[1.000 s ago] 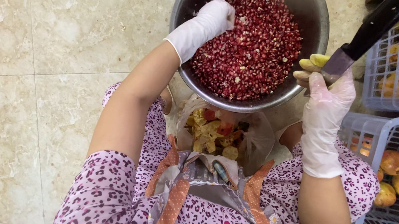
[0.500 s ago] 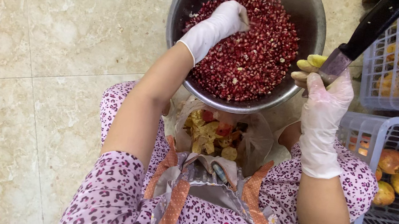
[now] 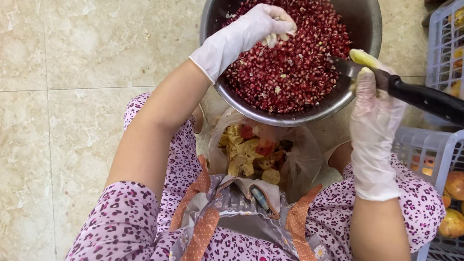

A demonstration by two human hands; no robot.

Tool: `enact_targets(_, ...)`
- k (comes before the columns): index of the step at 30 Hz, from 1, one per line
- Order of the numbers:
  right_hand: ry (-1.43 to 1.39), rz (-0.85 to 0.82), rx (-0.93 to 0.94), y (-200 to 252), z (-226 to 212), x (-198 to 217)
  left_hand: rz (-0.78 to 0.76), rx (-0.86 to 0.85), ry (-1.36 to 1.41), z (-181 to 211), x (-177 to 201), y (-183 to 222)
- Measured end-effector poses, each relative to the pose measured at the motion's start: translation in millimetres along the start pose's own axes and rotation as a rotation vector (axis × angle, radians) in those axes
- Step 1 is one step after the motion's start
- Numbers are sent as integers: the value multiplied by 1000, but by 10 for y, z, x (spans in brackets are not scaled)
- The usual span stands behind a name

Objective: The person sits on the floor and uses a knife to cut and separate pomegranates into arils and peels. They place the arils into a metal bowl and discard the peels into a plastic bag. The process is repeated with multiple pomegranates from nearby crates.

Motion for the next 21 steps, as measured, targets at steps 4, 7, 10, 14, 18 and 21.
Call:
enact_targets(4,-27,3,-321,55,209,-21,69,-4,41,-152,31,42)
enact_targets(7,-121,-126,-229,22,195,-77,92,7,120,-243,64,129)
enact_targets(10,-448,-115,-477,-2,339,-121,148,-1,144,-270,100,273)
enact_targets(14,-341,-224,-298,-8,126,-215,181,-80,242,-301,68,472)
enact_targets(18,-515,-334,-317,53,-111,-226,145,-35,557,-392,-27,575)
enact_targets(21,-442,-316,-349,64,-103,-211,111,-22,675,-416,-120,680)
Point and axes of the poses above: each hand's wrist, its own y-axis away from the middle knuckle, its own x-axis out of the back of the hand, z = x × y, the point moved 6 cm from there along -y, towards the middle knuckle, and after that the axes turned 2 degrees about -z, right-handed, at the moved point
